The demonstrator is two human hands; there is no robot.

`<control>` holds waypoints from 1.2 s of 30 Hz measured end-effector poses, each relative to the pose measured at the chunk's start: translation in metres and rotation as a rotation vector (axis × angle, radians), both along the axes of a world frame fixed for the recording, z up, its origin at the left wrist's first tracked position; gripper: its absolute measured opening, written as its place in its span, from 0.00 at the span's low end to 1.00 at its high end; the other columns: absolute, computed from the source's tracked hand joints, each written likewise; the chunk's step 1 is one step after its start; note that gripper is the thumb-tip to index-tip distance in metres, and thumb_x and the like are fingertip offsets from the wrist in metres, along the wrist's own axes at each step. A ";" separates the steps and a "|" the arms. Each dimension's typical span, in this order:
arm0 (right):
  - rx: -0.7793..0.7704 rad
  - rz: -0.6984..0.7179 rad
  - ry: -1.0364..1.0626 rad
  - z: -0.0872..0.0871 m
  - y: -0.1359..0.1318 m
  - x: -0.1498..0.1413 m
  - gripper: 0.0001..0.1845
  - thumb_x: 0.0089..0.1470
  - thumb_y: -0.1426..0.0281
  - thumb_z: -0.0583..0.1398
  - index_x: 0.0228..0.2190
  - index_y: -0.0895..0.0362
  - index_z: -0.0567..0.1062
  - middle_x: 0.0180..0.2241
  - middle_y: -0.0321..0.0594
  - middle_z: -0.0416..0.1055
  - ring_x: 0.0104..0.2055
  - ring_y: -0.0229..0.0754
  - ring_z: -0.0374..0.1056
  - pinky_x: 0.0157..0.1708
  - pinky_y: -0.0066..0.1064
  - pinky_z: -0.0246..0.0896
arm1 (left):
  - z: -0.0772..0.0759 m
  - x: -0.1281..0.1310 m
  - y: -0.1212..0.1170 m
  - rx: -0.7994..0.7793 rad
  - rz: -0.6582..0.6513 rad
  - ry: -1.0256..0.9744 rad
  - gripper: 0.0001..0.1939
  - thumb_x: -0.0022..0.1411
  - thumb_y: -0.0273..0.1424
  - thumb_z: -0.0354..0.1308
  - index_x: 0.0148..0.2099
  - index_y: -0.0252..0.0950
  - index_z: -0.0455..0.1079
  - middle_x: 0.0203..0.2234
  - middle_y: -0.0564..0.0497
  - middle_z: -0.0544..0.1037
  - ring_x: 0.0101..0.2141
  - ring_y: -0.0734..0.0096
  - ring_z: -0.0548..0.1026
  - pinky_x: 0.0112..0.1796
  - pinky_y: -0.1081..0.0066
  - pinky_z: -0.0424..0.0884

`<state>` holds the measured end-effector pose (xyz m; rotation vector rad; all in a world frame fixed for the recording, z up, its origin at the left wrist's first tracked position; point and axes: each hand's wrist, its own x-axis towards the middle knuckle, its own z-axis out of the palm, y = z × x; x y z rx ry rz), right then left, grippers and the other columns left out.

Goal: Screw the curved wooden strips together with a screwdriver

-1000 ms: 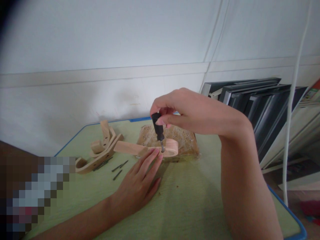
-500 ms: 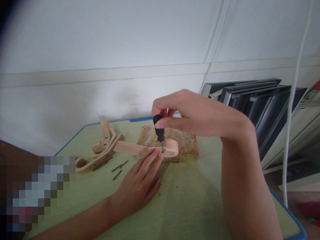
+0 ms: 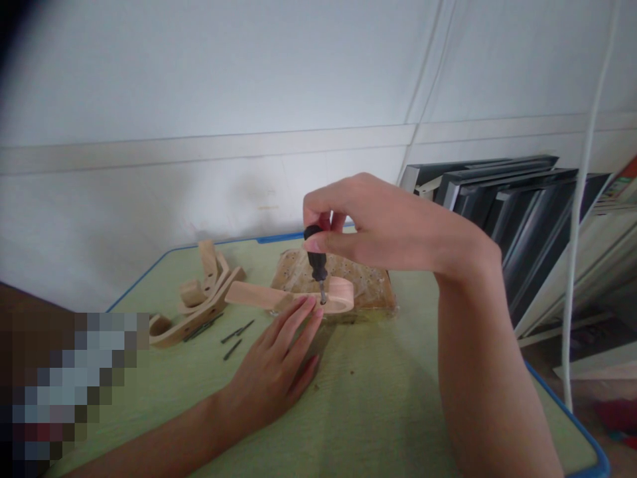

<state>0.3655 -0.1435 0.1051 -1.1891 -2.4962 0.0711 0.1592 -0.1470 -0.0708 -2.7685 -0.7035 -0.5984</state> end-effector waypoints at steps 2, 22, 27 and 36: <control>0.020 -0.012 0.001 -0.001 0.000 -0.001 0.10 0.51 0.66 0.56 0.33 0.58 0.73 0.29 0.35 0.70 0.30 0.34 0.64 0.28 0.25 0.54 | 0.000 0.000 0.000 -0.001 0.000 0.006 0.28 0.58 0.27 0.47 0.60 0.25 0.47 0.58 0.36 0.50 0.58 0.53 0.46 0.54 0.58 0.57; -0.041 0.121 -0.029 0.003 -0.004 0.003 0.13 0.54 0.75 0.51 0.42 0.61 0.69 0.37 0.37 0.71 0.38 0.33 0.65 0.35 0.23 0.55 | 0.001 0.000 -0.001 -0.014 -0.011 -0.007 0.27 0.58 0.27 0.46 0.59 0.24 0.48 0.57 0.35 0.52 0.58 0.52 0.46 0.53 0.56 0.58; -0.029 0.111 -0.024 0.003 -0.003 0.003 0.12 0.52 0.75 0.53 0.40 0.60 0.70 0.34 0.37 0.72 0.35 0.33 0.65 0.33 0.23 0.55 | 0.001 0.000 -0.001 -0.005 -0.003 -0.007 0.27 0.58 0.27 0.47 0.59 0.24 0.48 0.58 0.36 0.51 0.58 0.53 0.46 0.53 0.56 0.58; -0.064 0.050 0.018 0.002 -0.002 0.000 0.11 0.51 0.66 0.55 0.33 0.58 0.72 0.25 0.33 0.68 0.24 0.32 0.59 0.23 0.25 0.48 | 0.000 0.000 -0.001 -0.006 0.002 -0.010 0.28 0.58 0.26 0.48 0.59 0.24 0.48 0.58 0.36 0.51 0.58 0.53 0.46 0.54 0.58 0.57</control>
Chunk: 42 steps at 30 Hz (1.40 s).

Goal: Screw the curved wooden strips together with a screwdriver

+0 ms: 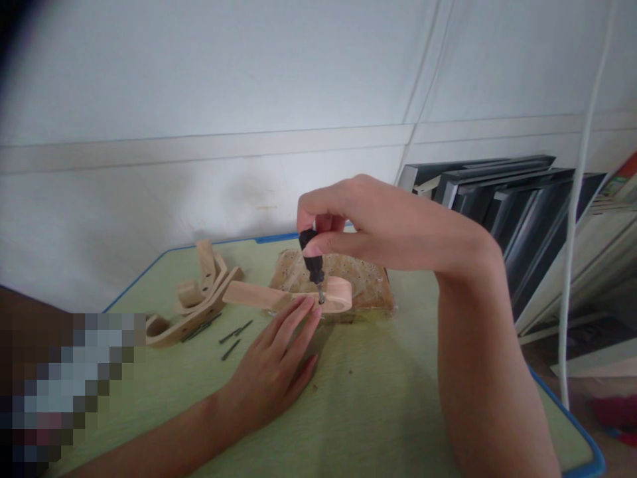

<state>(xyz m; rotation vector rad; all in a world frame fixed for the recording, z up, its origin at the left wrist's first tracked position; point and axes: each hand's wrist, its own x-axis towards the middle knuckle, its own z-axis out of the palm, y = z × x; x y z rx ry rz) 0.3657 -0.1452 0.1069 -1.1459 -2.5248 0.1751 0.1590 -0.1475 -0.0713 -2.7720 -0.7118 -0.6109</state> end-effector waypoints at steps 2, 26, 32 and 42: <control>-0.004 -0.004 0.000 0.000 0.000 0.000 0.10 0.52 0.66 0.55 0.33 0.59 0.72 0.25 0.33 0.68 0.24 0.32 0.58 0.23 0.25 0.48 | 0.000 0.000 0.000 -0.003 -0.003 -0.003 0.28 0.58 0.26 0.48 0.59 0.24 0.48 0.57 0.36 0.51 0.58 0.53 0.46 0.54 0.57 0.57; 0.011 0.059 -0.037 0.000 -0.002 0.002 0.16 0.55 0.72 0.51 0.45 0.61 0.69 0.40 0.37 0.71 0.40 0.33 0.65 0.37 0.23 0.56 | 0.002 0.000 0.000 -0.014 -0.016 -0.005 0.27 0.58 0.26 0.46 0.59 0.24 0.48 0.57 0.35 0.52 0.58 0.52 0.47 0.53 0.54 0.58; 0.034 0.059 -0.051 0.001 -0.004 -0.001 0.14 0.54 0.73 0.52 0.42 0.59 0.70 0.38 0.36 0.72 0.39 0.34 0.66 0.37 0.23 0.57 | 0.002 0.000 -0.001 -0.020 -0.008 -0.002 0.27 0.58 0.26 0.46 0.59 0.25 0.48 0.57 0.36 0.52 0.58 0.52 0.46 0.52 0.55 0.59; 0.058 0.040 -0.013 -0.001 -0.001 0.001 0.11 0.52 0.71 0.55 0.37 0.56 0.73 0.35 0.35 0.73 0.36 0.37 0.67 0.33 0.26 0.58 | 0.002 0.001 0.000 -0.013 -0.010 -0.003 0.27 0.58 0.27 0.47 0.59 0.24 0.48 0.57 0.35 0.51 0.58 0.52 0.46 0.53 0.56 0.58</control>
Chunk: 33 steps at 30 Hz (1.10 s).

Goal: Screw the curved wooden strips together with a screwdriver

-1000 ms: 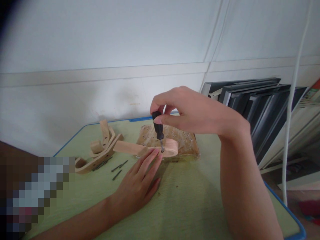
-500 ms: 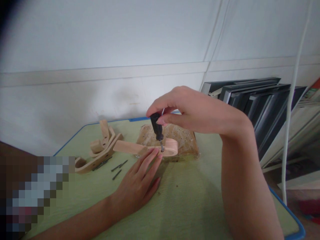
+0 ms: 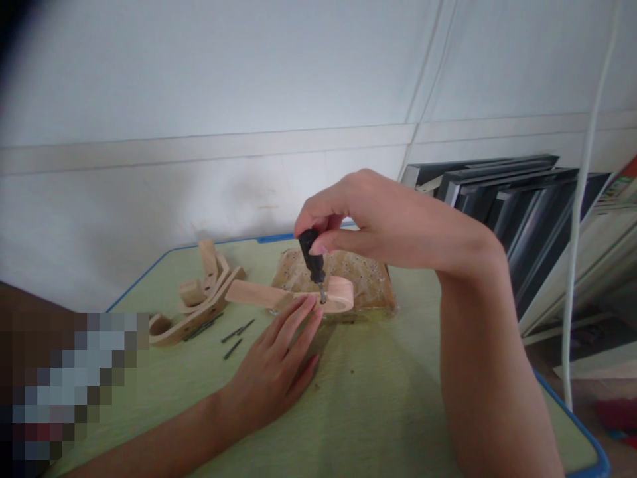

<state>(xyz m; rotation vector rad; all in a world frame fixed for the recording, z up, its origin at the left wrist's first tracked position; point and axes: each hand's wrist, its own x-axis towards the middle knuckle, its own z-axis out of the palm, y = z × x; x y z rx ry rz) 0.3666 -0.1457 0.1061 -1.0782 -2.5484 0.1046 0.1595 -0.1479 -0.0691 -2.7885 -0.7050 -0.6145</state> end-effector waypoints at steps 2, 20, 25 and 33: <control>-0.007 -0.022 0.003 0.001 0.000 -0.001 0.11 0.51 0.68 0.55 0.36 0.56 0.73 0.34 0.35 0.73 0.34 0.38 0.67 0.32 0.27 0.58 | 0.000 0.000 0.000 0.002 0.004 -0.002 0.27 0.58 0.26 0.47 0.59 0.24 0.48 0.58 0.35 0.51 0.58 0.53 0.46 0.53 0.56 0.57; 0.031 0.070 0.009 -0.003 0.004 0.002 0.14 0.55 0.68 0.53 0.41 0.60 0.71 0.37 0.38 0.72 0.36 0.35 0.66 0.33 0.25 0.57 | -0.002 0.000 0.001 0.015 -0.004 0.005 0.28 0.58 0.27 0.48 0.59 0.23 0.48 0.57 0.35 0.50 0.58 0.52 0.45 0.54 0.57 0.56; 0.000 0.023 0.005 -0.001 0.001 -0.002 0.13 0.54 0.70 0.53 0.40 0.59 0.72 0.35 0.37 0.72 0.35 0.37 0.66 0.33 0.27 0.57 | -0.002 -0.001 0.000 0.007 0.000 0.011 0.28 0.58 0.27 0.48 0.59 0.24 0.47 0.58 0.35 0.49 0.58 0.52 0.45 0.54 0.57 0.56; -0.039 -0.020 -0.004 0.001 0.000 -0.006 0.10 0.53 0.70 0.53 0.37 0.59 0.71 0.30 0.34 0.71 0.29 0.33 0.63 0.27 0.25 0.53 | -0.002 0.000 0.001 0.014 -0.002 0.000 0.28 0.58 0.27 0.48 0.59 0.24 0.47 0.58 0.35 0.50 0.58 0.52 0.45 0.54 0.57 0.57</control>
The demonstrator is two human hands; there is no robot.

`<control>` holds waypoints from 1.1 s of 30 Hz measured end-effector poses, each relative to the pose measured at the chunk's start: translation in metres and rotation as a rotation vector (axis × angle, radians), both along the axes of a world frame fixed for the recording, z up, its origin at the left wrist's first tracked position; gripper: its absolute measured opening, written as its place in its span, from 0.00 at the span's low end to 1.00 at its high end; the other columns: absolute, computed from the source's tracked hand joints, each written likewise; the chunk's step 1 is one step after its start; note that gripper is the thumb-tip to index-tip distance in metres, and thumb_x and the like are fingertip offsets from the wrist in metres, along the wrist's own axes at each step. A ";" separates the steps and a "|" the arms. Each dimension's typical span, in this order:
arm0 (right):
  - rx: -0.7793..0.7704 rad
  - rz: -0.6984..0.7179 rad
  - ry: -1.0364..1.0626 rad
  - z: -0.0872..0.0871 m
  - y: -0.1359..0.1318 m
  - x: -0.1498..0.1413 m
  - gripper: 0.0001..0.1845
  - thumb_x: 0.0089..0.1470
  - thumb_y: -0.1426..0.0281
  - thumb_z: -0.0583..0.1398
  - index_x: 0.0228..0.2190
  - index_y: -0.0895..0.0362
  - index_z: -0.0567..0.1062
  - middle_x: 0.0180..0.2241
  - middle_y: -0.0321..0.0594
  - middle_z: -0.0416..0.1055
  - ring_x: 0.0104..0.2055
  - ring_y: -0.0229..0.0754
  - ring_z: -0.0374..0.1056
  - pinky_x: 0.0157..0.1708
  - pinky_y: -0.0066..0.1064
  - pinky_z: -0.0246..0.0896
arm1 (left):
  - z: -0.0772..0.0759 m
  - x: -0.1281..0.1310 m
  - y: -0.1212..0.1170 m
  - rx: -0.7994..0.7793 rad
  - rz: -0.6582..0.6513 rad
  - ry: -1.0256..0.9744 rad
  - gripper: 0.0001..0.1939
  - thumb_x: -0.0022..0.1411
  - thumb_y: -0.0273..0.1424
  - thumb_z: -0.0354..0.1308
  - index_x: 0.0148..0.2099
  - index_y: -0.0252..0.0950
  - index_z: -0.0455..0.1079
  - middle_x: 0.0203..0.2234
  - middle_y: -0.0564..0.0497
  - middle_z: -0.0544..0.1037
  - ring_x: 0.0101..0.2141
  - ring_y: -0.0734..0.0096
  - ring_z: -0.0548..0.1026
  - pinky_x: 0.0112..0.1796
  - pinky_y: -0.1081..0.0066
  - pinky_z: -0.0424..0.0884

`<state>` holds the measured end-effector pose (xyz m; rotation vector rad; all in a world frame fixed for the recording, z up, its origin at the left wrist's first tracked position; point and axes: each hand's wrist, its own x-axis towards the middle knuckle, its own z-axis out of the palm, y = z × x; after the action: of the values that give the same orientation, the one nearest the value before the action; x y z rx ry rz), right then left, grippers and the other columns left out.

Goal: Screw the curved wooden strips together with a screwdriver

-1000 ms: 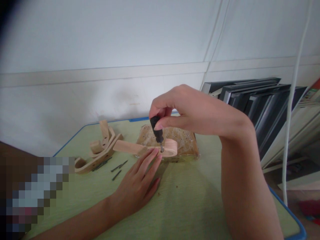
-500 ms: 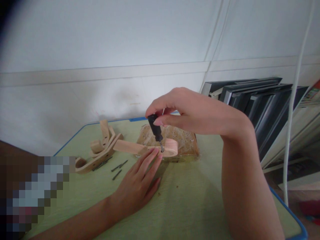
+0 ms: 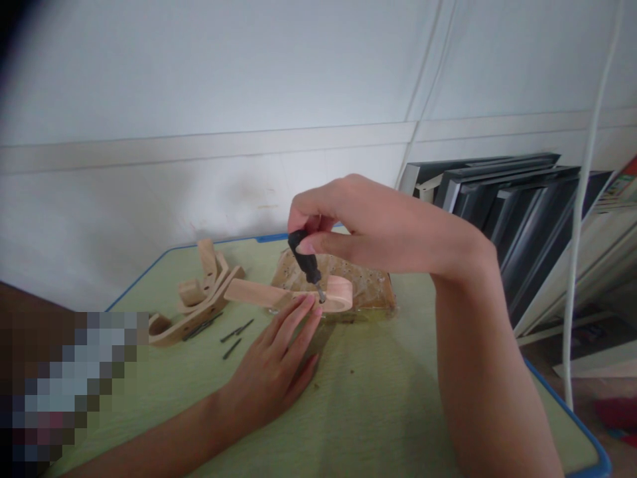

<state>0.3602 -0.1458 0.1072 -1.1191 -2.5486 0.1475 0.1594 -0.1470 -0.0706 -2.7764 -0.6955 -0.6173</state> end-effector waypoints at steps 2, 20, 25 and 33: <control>-0.013 -0.022 -0.004 0.000 0.000 -0.001 0.09 0.53 0.70 0.54 0.35 0.59 0.71 0.28 0.33 0.70 0.26 0.31 0.61 0.25 0.25 0.51 | 0.001 0.000 0.000 0.001 -0.001 -0.005 0.28 0.58 0.26 0.48 0.59 0.24 0.47 0.58 0.35 0.50 0.58 0.52 0.45 0.54 0.57 0.57; 0.009 -0.032 0.021 -0.005 0.006 -0.004 0.09 0.53 0.68 0.53 0.34 0.59 0.70 0.26 0.32 0.67 0.25 0.30 0.58 0.25 0.25 0.47 | 0.000 0.000 0.000 -0.004 -0.004 -0.003 0.28 0.58 0.27 0.48 0.59 0.24 0.47 0.58 0.35 0.50 0.58 0.52 0.45 0.53 0.57 0.57; 0.011 -0.019 0.021 -0.006 0.007 -0.006 0.09 0.54 0.68 0.53 0.34 0.59 0.69 0.27 0.33 0.67 0.26 0.31 0.58 0.25 0.25 0.47 | 0.001 0.000 0.000 -0.010 0.006 0.002 0.28 0.58 0.27 0.47 0.60 0.24 0.47 0.58 0.35 0.51 0.58 0.52 0.46 0.53 0.56 0.58; 0.003 -0.002 0.018 -0.006 0.005 -0.009 0.10 0.54 0.69 0.51 0.35 0.59 0.69 0.28 0.35 0.67 0.27 0.34 0.59 0.27 0.27 0.47 | 0.001 0.000 0.000 -0.023 0.011 0.008 0.28 0.58 0.27 0.47 0.59 0.25 0.47 0.58 0.36 0.50 0.58 0.53 0.45 0.53 0.57 0.58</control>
<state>0.3511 -0.1406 0.1015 -1.1140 -2.5313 0.1531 0.1598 -0.1473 -0.0692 -2.7919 -0.7206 -0.5994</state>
